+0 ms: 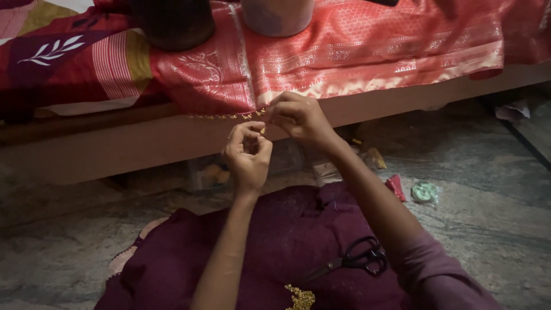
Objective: Apply glue and attach gold-colored beads to the decorative border of a saree.
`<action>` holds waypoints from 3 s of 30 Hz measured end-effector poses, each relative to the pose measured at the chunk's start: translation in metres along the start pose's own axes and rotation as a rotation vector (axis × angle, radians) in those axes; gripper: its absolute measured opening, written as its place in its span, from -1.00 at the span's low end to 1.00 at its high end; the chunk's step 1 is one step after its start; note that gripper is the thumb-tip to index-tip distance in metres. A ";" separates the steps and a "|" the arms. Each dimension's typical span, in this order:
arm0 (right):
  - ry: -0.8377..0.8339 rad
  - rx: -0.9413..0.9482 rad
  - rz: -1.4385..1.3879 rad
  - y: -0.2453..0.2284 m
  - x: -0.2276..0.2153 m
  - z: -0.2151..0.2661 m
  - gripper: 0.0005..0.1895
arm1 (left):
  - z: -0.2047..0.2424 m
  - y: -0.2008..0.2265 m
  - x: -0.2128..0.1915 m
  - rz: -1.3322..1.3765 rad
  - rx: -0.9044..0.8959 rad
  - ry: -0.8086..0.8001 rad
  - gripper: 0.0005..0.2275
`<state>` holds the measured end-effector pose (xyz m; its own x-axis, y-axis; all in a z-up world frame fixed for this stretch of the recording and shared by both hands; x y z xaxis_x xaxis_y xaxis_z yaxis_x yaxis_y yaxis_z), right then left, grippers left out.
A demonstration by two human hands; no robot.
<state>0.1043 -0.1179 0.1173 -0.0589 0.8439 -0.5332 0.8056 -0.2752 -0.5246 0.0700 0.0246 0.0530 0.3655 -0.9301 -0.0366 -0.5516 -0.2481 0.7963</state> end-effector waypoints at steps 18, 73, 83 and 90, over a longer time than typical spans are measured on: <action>0.015 0.071 -0.199 0.007 -0.001 0.006 -0.89 | 0.000 -0.011 0.009 0.078 0.005 -0.017 -0.92; 0.309 0.568 -0.902 0.117 0.030 0.107 -0.90 | 0.298 -0.207 0.033 -0.300 -0.745 -1.035 -0.78; 0.293 0.618 -0.813 0.135 0.028 0.101 -0.91 | 0.401 -0.111 -0.006 -0.511 -0.046 -1.211 -0.61; 0.202 0.418 -0.786 0.117 0.033 0.090 -0.90 | 0.437 -0.136 -0.009 -0.759 -0.069 -1.394 -0.78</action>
<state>0.1434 -0.1641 -0.0213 -0.3641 0.9127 0.1855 0.2954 0.3020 -0.9064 -0.1862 -0.0519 -0.3187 -0.4376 -0.1194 -0.8912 -0.5210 -0.7741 0.3595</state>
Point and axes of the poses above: each hand's wrist, its own z-axis away from the middle knuckle, its own x-axis out of the palm, y = z × x, the point moved 9 cm from there along -z, towards the middle knuckle, and after that the axes turned 7 degrees about -z, right-handed, at the moved point
